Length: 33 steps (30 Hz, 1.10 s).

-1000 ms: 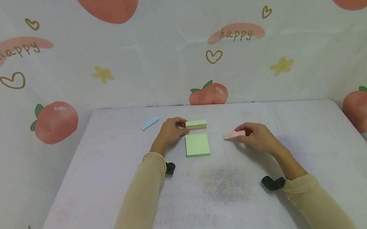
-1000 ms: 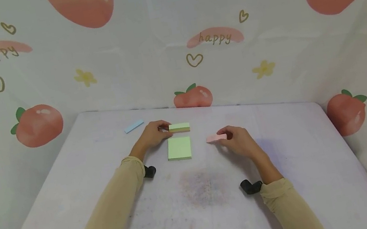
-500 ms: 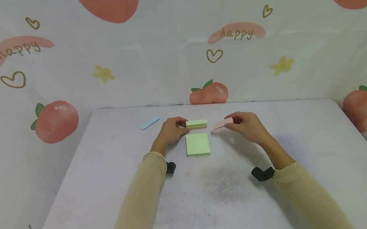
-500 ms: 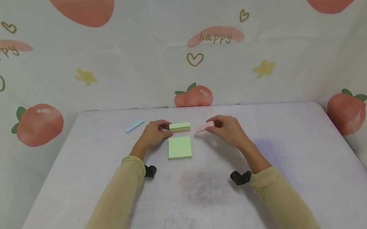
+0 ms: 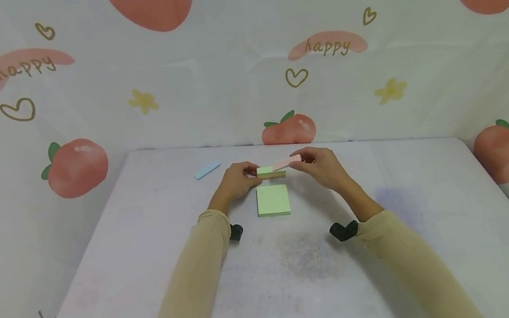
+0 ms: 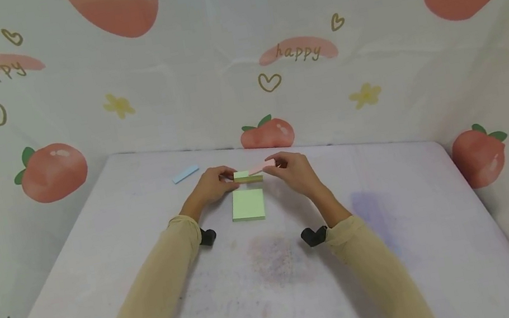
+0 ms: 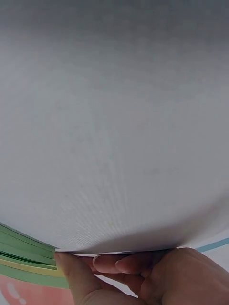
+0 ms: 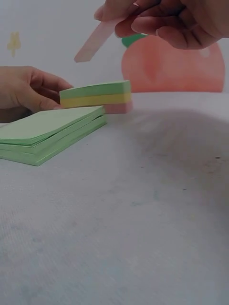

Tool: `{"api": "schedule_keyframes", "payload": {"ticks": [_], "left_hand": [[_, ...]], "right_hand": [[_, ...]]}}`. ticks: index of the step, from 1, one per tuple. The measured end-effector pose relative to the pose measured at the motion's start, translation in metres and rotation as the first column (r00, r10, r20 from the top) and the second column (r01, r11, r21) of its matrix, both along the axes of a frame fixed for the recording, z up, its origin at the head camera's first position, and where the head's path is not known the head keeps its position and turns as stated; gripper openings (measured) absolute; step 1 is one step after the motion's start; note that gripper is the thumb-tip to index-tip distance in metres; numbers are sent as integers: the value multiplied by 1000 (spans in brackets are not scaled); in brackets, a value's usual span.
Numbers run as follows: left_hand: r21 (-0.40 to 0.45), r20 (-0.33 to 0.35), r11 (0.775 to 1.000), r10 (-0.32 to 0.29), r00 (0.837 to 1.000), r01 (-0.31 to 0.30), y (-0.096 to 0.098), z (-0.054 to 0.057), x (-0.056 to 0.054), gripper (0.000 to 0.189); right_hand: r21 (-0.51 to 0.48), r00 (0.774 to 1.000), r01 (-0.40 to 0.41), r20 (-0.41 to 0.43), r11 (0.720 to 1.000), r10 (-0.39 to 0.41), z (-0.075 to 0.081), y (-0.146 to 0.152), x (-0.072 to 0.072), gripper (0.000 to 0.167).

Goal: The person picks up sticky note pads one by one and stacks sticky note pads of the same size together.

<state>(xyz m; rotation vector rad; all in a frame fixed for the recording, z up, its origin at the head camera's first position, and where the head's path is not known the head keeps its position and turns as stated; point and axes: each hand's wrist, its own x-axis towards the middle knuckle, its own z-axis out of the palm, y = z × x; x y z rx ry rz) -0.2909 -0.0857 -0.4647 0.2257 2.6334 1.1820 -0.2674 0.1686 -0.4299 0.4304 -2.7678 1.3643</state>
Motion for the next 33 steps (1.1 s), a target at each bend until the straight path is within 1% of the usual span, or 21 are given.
{"api": "schedule_keyframes", "payload": {"ticks": [4,9,14,19,26,30,33], "left_hand": [[-4,1,1000,-31,1000,31,-2,1,-1,39],[13,5,998,-60,998,60,-8,3,-4,41],[30,23,998,-58,998,58,-10,3,-6,43],[36,23,998,-45,999,44,-9,8,-3,45],[-19,-39,1000,-24,999,24,-8,20,-3,47],[-49,-82,998,-48,995,44,-5,30,-2,45],[-111,-115,991,-85,990,72,-2,36,0,45]], "right_hand": [[-15,1000,-14,-2,1000,14,-2,-9,-5,31],[-33,999,-39,-29,999,38,-5,-17,-11,31],[-45,999,-33,-20,998,32,-9,-22,-14,31],[-46,999,-32,-15,998,31,-11,-28,-16,31],[-40,999,-31,-22,999,30,-12,-34,-16,32],[-47,1000,-26,-19,999,25,-14,-35,-16,33],[-54,999,-31,-18,998,30,-15,-36,-16,33]]}}
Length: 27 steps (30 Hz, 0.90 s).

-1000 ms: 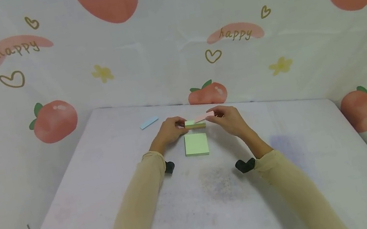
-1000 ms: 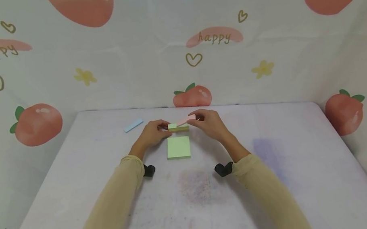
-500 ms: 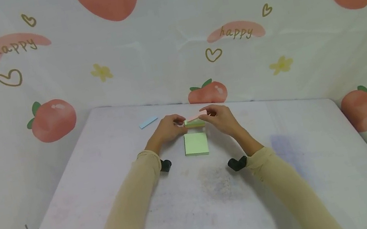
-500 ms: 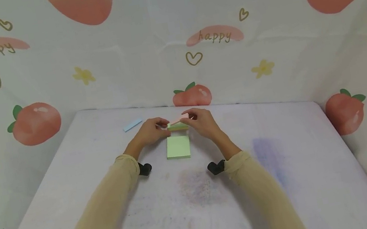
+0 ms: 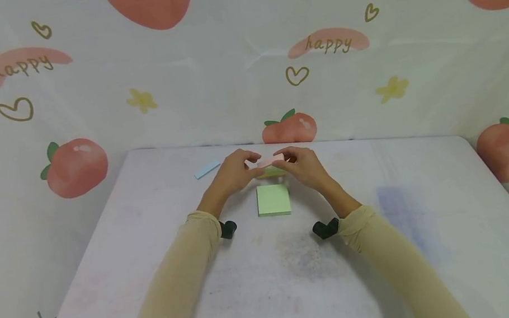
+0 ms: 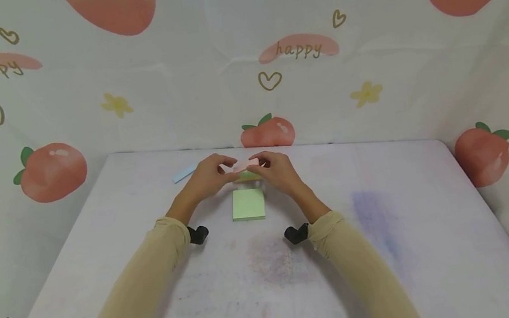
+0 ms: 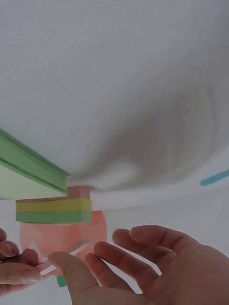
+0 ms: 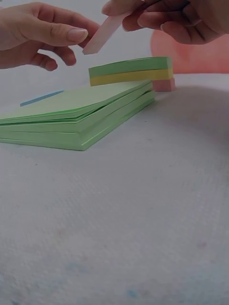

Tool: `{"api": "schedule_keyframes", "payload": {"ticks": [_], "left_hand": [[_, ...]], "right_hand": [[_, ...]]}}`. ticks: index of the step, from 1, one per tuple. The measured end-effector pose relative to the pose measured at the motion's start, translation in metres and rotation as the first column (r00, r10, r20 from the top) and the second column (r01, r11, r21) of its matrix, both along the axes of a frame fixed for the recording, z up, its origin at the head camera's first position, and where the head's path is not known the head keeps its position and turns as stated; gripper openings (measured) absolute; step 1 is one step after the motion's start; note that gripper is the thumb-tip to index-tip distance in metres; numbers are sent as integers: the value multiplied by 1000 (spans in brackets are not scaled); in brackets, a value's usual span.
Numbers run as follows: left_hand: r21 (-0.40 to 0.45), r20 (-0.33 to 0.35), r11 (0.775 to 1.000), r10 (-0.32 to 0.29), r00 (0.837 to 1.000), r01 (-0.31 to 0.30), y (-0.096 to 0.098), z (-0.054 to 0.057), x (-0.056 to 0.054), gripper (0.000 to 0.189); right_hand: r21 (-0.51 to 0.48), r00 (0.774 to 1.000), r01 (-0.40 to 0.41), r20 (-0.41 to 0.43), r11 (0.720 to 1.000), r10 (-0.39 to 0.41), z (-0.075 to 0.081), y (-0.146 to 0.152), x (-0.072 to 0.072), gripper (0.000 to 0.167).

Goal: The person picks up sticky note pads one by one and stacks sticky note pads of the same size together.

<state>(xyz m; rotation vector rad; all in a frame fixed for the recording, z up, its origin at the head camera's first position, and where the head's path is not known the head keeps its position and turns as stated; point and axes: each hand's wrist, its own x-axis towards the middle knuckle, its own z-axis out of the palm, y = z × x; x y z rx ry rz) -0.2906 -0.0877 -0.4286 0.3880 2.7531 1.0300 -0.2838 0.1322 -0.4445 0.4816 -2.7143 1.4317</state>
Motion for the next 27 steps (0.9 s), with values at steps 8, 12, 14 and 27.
{"api": "schedule_keyframes", "payload": {"ticks": [8,12,14,27], "left_hand": [[-82,-61,996,-24,998,19,7,-1,5,39],[-79,-69,997,-17,997,11,9,-2,7,37],[-74,-67,997,-15,998,10,9,-1,8,36],[41,-86,999,-16,996,20,9,-3,9,28]], "right_hand": [[-17,1000,-4,-3,1000,4,2,0,3,33],[-17,1000,-4,4,1000,4,2,1,4,33],[-17,1000,-5,7,1000,5,2,1,4,33],[-54,1000,-21,2,998,21,2,4,4,30]]}}
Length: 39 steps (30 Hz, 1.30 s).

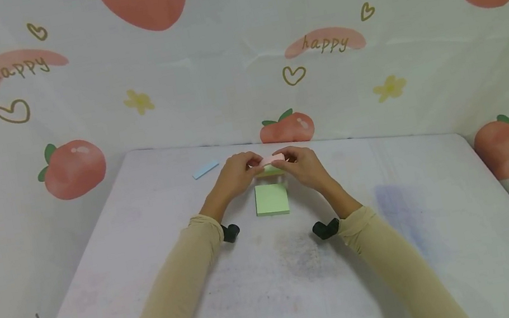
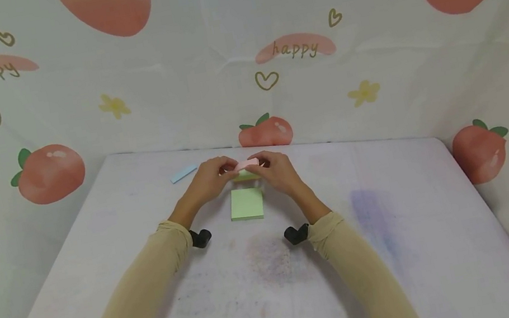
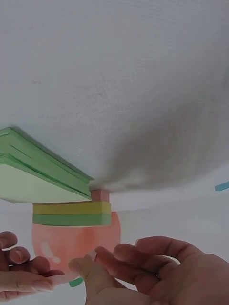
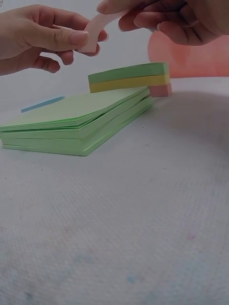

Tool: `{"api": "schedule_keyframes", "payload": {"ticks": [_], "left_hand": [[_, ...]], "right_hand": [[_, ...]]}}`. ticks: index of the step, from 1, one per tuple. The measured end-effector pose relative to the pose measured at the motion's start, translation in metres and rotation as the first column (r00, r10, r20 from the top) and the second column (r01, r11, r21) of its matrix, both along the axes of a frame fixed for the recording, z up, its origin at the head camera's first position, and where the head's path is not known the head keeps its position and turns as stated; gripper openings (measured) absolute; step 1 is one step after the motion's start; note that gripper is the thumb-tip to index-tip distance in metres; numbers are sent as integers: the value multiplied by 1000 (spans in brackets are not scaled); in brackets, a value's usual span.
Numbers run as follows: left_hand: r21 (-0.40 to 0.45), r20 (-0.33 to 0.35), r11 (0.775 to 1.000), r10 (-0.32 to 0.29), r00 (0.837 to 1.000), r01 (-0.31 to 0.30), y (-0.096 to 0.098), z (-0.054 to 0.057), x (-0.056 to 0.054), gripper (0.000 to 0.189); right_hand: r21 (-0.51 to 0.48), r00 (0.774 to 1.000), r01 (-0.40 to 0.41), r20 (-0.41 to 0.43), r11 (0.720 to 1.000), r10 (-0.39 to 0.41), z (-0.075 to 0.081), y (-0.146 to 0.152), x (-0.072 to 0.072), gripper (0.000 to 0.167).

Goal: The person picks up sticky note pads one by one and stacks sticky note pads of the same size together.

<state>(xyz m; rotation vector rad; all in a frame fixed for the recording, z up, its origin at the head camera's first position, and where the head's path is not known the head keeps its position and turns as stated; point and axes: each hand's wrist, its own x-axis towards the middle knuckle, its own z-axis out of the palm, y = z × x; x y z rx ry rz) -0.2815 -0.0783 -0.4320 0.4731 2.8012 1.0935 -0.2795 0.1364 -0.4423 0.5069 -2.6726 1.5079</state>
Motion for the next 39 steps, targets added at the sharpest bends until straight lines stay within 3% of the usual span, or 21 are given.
{"api": "schedule_keyframes", "payload": {"ticks": [7,21,29,39], "left_hand": [[137,58,990,28,998,-36,4,-1,1,29],[250,116,967,27,993,-56,5,0,1,35],[237,113,969,39,993,-65,5,-1,0,32],[134,33,987,80,996,-84,6,2,1,30]], "right_hand": [[-22,1000,28,7,999,-28,0,3,-1,32],[-84,996,42,83,996,-35,0,3,0,34],[-65,996,43,76,997,-38,2,3,2,34],[-51,999,30,36,998,-28,3,5,-1,39]]}}
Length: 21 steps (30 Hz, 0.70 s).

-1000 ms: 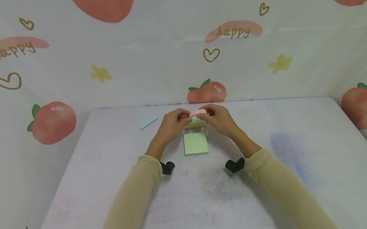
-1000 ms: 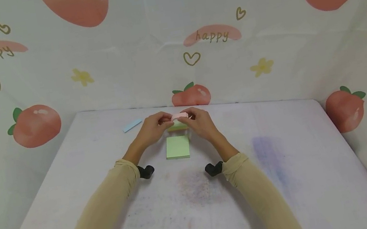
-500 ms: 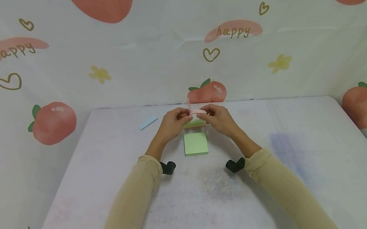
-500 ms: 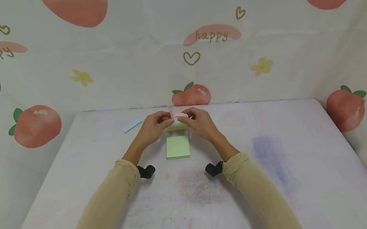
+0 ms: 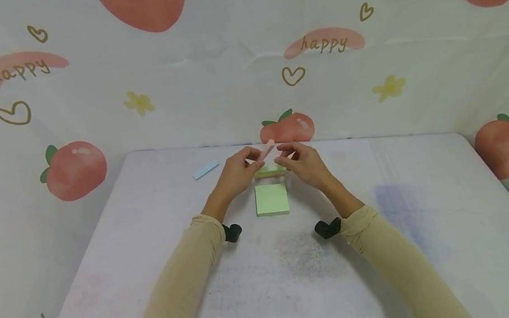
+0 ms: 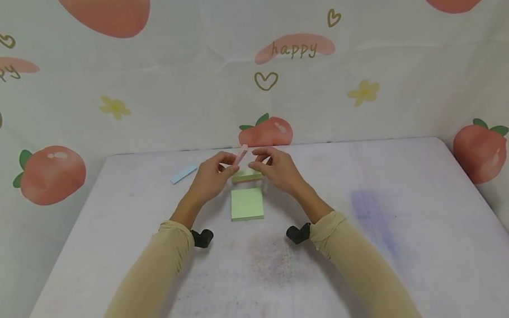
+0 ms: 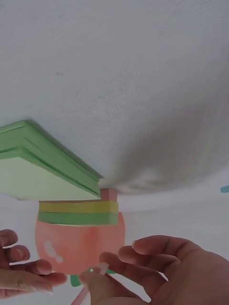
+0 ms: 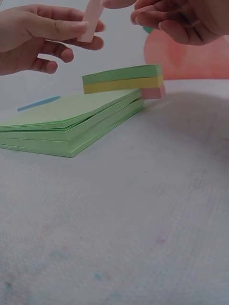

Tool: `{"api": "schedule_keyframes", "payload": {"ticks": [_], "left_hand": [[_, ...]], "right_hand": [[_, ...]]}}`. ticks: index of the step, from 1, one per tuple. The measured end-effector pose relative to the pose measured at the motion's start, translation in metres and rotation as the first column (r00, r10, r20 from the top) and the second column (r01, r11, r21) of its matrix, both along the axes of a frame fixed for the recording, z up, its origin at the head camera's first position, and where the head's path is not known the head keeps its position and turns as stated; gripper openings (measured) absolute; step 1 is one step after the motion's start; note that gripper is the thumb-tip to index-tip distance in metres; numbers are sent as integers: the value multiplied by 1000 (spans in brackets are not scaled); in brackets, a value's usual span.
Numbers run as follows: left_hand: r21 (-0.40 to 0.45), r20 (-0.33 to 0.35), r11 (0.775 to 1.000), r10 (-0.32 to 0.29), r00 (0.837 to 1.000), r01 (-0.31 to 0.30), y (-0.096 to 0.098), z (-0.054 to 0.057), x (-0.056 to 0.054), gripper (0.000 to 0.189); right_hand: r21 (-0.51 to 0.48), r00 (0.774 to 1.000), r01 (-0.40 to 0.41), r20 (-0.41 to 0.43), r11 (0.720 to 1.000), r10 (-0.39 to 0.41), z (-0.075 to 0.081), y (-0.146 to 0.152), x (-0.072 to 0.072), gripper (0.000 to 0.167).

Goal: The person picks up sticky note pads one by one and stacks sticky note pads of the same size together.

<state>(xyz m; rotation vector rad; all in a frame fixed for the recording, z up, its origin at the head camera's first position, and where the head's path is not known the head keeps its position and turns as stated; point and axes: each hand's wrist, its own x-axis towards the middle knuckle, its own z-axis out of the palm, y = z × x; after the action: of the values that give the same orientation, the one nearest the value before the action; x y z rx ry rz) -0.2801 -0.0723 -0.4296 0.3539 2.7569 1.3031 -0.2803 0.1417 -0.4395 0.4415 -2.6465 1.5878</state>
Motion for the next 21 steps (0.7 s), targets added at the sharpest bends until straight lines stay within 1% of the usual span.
{"api": "schedule_keyframes", "payload": {"ticks": [4,9,11,14,17,21], "left_hand": [[-79,-30,997,-7,1000,5,0,1,0,32],[-155,-43,988,-8,999,1,0,-2,-1,31],[-181,-50,984,-8,999,-1,0,-4,-1,31],[-201,-57,980,-4,998,-8,0,-7,-2,32],[-206,-64,978,3,998,-16,0,-9,-3,32],[-206,-74,978,8,997,-24,-1,-12,-3,32]], "right_hand": [[12,1000,-5,-25,1000,5,0,0,-1,40],[33,1000,-19,-7,999,19,-2,0,-1,35],[55,1000,-21,-2,998,21,-2,0,-1,34],[97,1000,-21,-3,995,22,-2,0,-2,34],[146,1000,-26,1,989,26,-1,0,-2,35],[184,999,-40,11,982,39,-2,1,-5,35]]}}
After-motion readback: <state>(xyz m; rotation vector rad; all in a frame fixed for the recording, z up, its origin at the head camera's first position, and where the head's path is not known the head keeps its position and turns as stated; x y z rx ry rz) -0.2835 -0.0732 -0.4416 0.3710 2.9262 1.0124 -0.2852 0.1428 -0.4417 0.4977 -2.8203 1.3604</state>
